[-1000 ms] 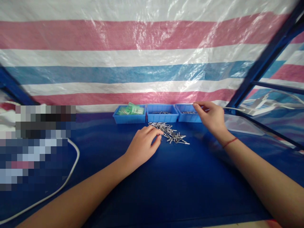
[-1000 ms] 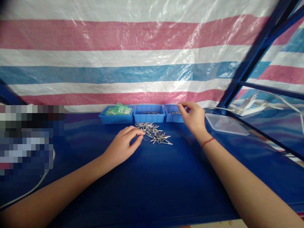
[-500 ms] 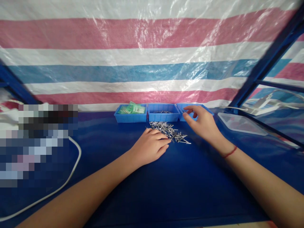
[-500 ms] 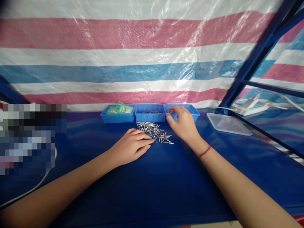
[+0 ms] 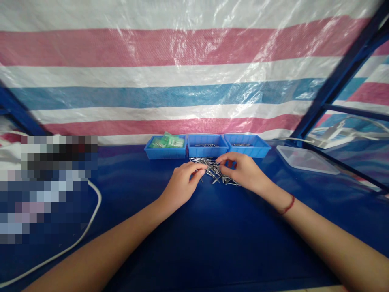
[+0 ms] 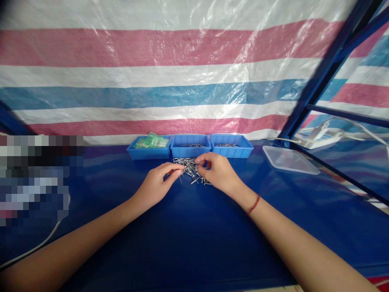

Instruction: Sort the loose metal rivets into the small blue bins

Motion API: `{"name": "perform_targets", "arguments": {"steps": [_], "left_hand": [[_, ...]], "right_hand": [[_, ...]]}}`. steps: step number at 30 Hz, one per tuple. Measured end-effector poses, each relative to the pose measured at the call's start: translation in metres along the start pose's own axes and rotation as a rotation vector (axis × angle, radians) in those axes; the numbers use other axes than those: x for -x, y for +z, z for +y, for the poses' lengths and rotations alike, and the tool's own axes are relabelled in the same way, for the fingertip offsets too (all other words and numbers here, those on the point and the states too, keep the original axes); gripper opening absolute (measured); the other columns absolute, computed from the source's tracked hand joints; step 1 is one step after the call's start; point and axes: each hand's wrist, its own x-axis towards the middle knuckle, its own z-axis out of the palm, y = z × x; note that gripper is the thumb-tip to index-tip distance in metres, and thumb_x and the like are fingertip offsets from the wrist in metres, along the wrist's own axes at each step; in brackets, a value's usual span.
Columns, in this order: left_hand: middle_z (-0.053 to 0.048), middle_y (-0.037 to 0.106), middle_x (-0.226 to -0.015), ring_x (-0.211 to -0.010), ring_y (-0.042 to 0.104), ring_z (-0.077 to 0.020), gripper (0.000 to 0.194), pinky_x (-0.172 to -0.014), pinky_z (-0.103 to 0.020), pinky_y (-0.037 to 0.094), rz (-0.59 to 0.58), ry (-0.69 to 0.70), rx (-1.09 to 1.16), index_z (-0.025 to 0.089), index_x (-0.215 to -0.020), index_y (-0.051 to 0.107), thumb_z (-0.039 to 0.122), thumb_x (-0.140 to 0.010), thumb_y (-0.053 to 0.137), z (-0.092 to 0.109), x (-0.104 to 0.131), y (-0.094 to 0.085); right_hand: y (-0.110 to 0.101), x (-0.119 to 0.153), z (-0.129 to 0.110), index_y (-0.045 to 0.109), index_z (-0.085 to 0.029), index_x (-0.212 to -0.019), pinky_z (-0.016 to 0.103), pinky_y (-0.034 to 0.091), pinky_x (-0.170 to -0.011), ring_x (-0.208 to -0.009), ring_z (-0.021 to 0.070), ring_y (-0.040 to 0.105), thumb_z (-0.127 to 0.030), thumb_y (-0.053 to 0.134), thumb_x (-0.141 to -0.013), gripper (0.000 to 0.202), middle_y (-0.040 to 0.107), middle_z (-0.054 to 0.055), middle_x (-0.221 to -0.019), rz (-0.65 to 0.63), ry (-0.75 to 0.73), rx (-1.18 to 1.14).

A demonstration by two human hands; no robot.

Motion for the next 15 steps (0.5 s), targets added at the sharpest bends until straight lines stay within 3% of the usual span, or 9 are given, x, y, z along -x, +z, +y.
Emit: {"name": "perform_targets", "arguments": {"steps": [3,7,15], "left_hand": [[-0.001,0.07,-0.097,-0.09,0.064,-0.0154,0.018,-0.08,-0.027,0.047,0.043,-0.017,0.124,0.021,-0.096,0.065,0.021,-0.089,0.049,0.0,0.0,0.0],[-0.001,0.07,-0.097,-0.09,0.064,-0.0162,0.018,-0.08,-0.027,0.048,0.05,-0.036,0.187,0.021,-0.096,0.065,0.023,-0.088,0.049,0.001,0.001,0.0],[-0.002,0.069,-0.09,-0.081,0.062,-0.015,0.015,-0.076,-0.027,0.048,0.042,-0.04,0.195,0.019,-0.095,0.064,0.026,-0.085,0.054,0.003,0.003,0.003]], "right_hand": [[0.006,0.004,-0.009,0.069,-0.018,-0.081,0.028,0.046,-0.059,-0.065,0.0143,0.059,-0.029,0.064,-0.072,0.015,0.069,0.004,-0.079,-0.07,0.02,-0.205],[0.01,0.007,-0.016,0.07,-0.018,-0.078,0.028,0.046,-0.059,-0.066,0.0143,0.059,-0.035,0.066,-0.072,0.018,0.068,0.004,-0.078,-0.068,0.032,-0.382],[0.009,0.008,-0.018,0.069,-0.018,-0.079,0.027,0.043,-0.056,-0.062,0.0127,0.055,-0.033,0.065,-0.075,0.016,0.066,0.004,-0.077,-0.037,-0.033,-0.405]]}}
